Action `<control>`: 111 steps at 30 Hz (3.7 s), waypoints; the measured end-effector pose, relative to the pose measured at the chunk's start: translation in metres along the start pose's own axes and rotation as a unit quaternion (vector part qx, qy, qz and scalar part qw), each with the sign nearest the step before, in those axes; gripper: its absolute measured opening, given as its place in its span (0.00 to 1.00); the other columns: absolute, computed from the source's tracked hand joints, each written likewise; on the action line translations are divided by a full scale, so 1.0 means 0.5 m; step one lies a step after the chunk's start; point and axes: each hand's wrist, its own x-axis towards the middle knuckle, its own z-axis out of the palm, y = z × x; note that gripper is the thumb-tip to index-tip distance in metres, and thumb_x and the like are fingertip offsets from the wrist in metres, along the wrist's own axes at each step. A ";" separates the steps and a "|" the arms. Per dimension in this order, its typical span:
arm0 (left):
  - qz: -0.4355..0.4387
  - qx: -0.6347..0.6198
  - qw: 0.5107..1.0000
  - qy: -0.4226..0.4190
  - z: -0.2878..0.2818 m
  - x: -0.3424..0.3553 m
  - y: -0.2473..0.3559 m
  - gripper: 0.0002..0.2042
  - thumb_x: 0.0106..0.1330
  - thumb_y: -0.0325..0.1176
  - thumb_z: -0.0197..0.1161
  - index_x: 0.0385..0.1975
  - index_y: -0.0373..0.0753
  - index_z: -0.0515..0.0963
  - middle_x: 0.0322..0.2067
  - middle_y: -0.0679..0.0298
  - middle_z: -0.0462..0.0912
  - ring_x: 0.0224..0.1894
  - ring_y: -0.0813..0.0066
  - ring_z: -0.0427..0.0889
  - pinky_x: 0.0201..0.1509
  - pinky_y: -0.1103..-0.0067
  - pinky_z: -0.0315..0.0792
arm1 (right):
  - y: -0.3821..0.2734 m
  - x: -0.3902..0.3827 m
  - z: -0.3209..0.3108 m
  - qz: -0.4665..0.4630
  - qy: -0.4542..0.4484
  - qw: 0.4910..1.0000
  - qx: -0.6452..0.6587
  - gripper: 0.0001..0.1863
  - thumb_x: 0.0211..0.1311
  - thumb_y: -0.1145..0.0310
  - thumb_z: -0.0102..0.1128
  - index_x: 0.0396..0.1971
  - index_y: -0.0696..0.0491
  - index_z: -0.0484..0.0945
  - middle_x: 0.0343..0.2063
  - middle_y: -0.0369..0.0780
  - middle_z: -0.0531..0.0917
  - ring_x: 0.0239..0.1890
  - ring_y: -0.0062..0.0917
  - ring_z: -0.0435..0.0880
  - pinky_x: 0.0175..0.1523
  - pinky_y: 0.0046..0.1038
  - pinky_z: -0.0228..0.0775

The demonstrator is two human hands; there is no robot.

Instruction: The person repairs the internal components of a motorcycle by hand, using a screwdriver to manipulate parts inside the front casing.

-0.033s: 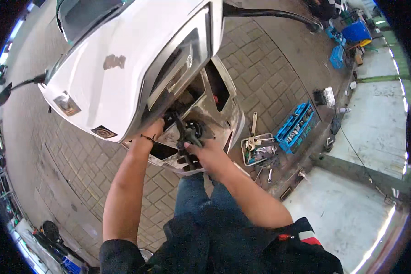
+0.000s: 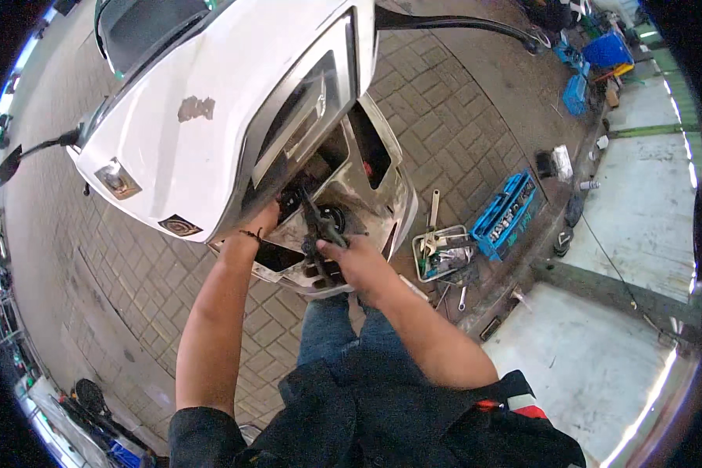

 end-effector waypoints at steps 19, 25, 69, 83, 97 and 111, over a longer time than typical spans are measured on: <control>0.069 -0.018 0.997 0.038 0.070 0.095 -0.076 0.20 0.60 0.44 0.53 0.46 0.36 0.67 0.45 0.47 0.71 0.48 0.51 0.69 0.53 0.66 0.62 | -0.161 0.034 -0.026 -0.105 -0.043 0.887 -0.448 0.18 0.44 0.63 0.57 0.32 0.62 0.77 0.26 0.50 0.80 0.30 0.33 0.78 0.36 0.33 0.66; 0.061 -0.025 0.995 0.070 0.078 0.070 -0.056 0.18 0.60 0.45 0.53 0.40 0.36 0.73 0.41 0.50 0.76 0.43 0.52 0.73 0.49 0.67 0.65 | -0.191 0.021 -0.028 -0.019 -0.022 0.948 -0.318 0.17 0.42 0.68 0.53 0.32 0.62 0.77 0.28 0.47 0.80 0.30 0.31 0.77 0.35 0.31 0.67; -0.056 -0.033 0.997 0.037 0.065 0.059 -0.019 0.27 0.57 0.49 0.53 0.56 0.44 0.64 0.57 0.50 0.61 0.61 0.51 0.56 0.65 0.68 0.50 | -0.170 0.028 -0.010 -0.055 0.020 0.941 -0.332 0.20 0.43 0.65 0.50 0.32 0.67 0.75 0.32 0.58 0.77 0.39 0.45 0.77 0.44 0.36 0.67; 0.021 -0.041 0.988 0.149 0.207 0.154 -0.128 0.20 0.58 0.44 0.55 0.40 0.32 0.74 0.43 0.47 0.76 0.44 0.51 0.74 0.49 0.67 0.65 | -0.163 0.037 -0.008 -0.220 -0.007 0.850 -0.479 0.14 0.45 0.67 0.49 0.28 0.60 0.77 0.32 0.56 0.77 0.39 0.46 0.76 0.45 0.38 0.68; -0.002 -0.093 0.986 0.137 0.185 0.145 -0.128 0.20 0.58 0.46 0.55 0.36 0.31 0.76 0.38 0.45 0.77 0.40 0.52 0.76 0.44 0.64 0.67 | -0.153 0.030 0.013 -0.188 0.029 0.863 -0.468 0.14 0.46 0.66 0.52 0.28 0.62 0.77 0.31 0.56 0.77 0.38 0.45 0.78 0.43 0.38 0.70; 0.131 0.215 0.961 -0.113 0.079 0.069 -0.054 0.18 0.68 0.41 0.38 0.45 0.39 0.73 0.39 0.49 0.77 0.42 0.54 0.77 0.47 0.64 0.69 | -0.141 -0.104 -0.126 -0.014 -0.027 0.961 -0.274 0.24 0.51 0.55 0.58 0.33 0.64 0.76 0.27 0.52 0.79 0.34 0.40 0.80 0.40 0.32 0.68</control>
